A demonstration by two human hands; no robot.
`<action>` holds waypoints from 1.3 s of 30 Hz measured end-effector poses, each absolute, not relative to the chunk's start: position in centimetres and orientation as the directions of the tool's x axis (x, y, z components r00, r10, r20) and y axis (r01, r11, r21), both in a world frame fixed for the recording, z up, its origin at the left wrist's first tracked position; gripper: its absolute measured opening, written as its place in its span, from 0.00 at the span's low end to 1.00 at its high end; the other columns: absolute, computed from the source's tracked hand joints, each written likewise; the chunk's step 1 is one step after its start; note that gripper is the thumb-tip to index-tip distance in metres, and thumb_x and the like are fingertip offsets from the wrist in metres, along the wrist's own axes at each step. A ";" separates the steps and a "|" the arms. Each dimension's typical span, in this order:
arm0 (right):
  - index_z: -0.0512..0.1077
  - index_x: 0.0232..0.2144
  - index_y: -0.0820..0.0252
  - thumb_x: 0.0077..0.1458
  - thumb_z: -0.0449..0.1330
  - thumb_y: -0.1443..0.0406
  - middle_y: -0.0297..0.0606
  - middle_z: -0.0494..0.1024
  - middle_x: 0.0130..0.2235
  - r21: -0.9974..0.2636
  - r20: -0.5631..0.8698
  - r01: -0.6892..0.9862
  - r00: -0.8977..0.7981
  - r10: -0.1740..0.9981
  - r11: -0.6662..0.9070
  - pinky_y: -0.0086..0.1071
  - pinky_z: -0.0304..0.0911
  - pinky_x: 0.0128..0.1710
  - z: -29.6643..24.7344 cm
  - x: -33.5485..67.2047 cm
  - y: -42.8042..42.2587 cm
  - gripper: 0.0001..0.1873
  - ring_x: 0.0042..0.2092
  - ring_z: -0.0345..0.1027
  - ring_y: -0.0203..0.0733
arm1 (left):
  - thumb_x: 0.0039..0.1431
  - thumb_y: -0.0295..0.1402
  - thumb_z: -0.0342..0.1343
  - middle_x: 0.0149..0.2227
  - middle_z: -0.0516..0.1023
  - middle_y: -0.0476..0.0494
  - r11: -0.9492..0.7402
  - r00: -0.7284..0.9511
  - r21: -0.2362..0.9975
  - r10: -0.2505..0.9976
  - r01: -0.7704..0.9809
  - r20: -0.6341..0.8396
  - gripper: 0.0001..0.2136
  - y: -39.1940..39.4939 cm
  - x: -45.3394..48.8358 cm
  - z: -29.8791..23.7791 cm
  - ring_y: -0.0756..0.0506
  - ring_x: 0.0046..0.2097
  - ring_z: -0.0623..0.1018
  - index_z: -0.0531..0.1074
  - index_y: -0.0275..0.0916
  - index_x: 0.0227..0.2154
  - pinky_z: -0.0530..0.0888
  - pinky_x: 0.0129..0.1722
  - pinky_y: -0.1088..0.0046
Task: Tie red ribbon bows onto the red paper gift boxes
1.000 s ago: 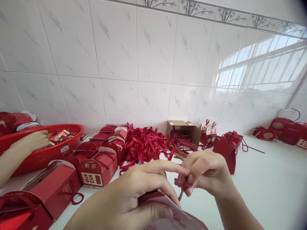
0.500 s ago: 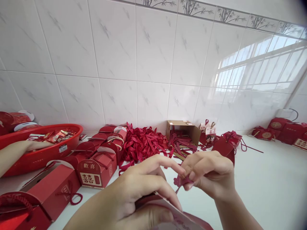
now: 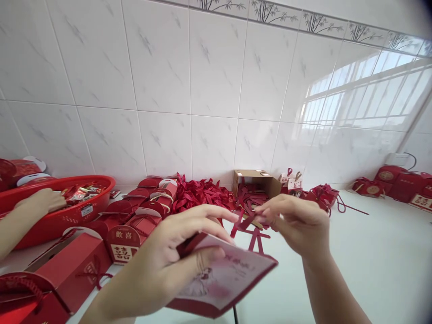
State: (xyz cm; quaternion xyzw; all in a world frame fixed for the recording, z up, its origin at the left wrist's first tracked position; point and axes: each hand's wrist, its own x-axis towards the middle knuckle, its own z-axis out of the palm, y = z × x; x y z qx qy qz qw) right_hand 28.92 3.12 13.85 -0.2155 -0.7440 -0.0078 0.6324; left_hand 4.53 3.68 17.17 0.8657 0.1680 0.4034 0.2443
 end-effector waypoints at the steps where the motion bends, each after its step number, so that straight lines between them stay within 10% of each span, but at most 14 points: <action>1: 0.76 0.30 0.56 0.48 0.64 0.78 0.35 0.81 0.30 -0.283 0.950 0.370 -0.018 0.312 0.885 0.30 0.74 0.28 13.9 29.5 3.1 0.12 0.31 0.77 0.40 | 0.56 0.27 0.59 0.40 0.81 0.46 -0.808 0.558 0.577 0.534 0.116 0.635 0.06 3.8 4.3 17.3 0.44 0.45 0.79 0.78 0.45 0.33 0.77 0.45 0.72; 4: 0.77 0.30 0.55 0.47 0.65 0.78 0.33 0.81 0.29 -0.323 0.946 0.378 0.118 0.301 0.868 0.30 0.73 0.27 14.3 31.1 2.5 0.13 0.30 0.76 0.39 | 0.54 0.33 0.61 0.34 0.82 0.49 -0.678 0.298 0.728 0.718 0.097 0.629 0.05 4.3 4.1 17.3 0.45 0.35 0.81 0.79 0.46 0.34 0.80 0.32 0.74; 9: 0.77 0.30 0.54 0.49 0.67 0.71 0.34 0.79 0.26 -0.314 0.927 0.121 -0.176 0.332 0.942 0.35 0.67 0.26 14.9 30.8 0.4 0.07 0.25 0.70 0.38 | 0.50 0.36 0.64 0.30 0.82 0.49 -0.523 0.040 0.851 0.851 -0.045 0.524 0.06 4.7 5.4 16.7 0.45 0.32 0.81 0.80 0.45 0.32 0.80 0.28 0.73; 16: 0.75 0.24 0.54 0.45 0.69 0.70 0.37 0.74 0.45 -0.307 0.929 0.325 -0.100 0.356 0.894 0.37 0.65 0.43 13.9 26.5 1.2 0.07 0.51 0.64 0.47 | 0.53 0.33 0.62 0.30 0.83 0.49 -0.647 0.116 0.762 0.757 -0.002 0.643 0.04 3.9 7.5 15.7 0.47 0.31 0.81 0.80 0.43 0.32 0.79 0.29 0.77; 39: 0.75 0.29 0.52 0.47 0.65 0.77 0.38 0.68 0.46 -0.199 0.973 0.486 -0.002 0.229 0.851 0.41 0.63 0.42 13.1 26.1 2.1 0.13 0.47 0.64 0.45 | 0.55 0.25 0.60 0.35 0.83 0.53 -0.816 0.241 0.576 0.568 0.039 0.787 0.09 3.4 8.3 15.0 0.49 0.35 0.82 0.79 0.44 0.36 0.79 0.34 0.80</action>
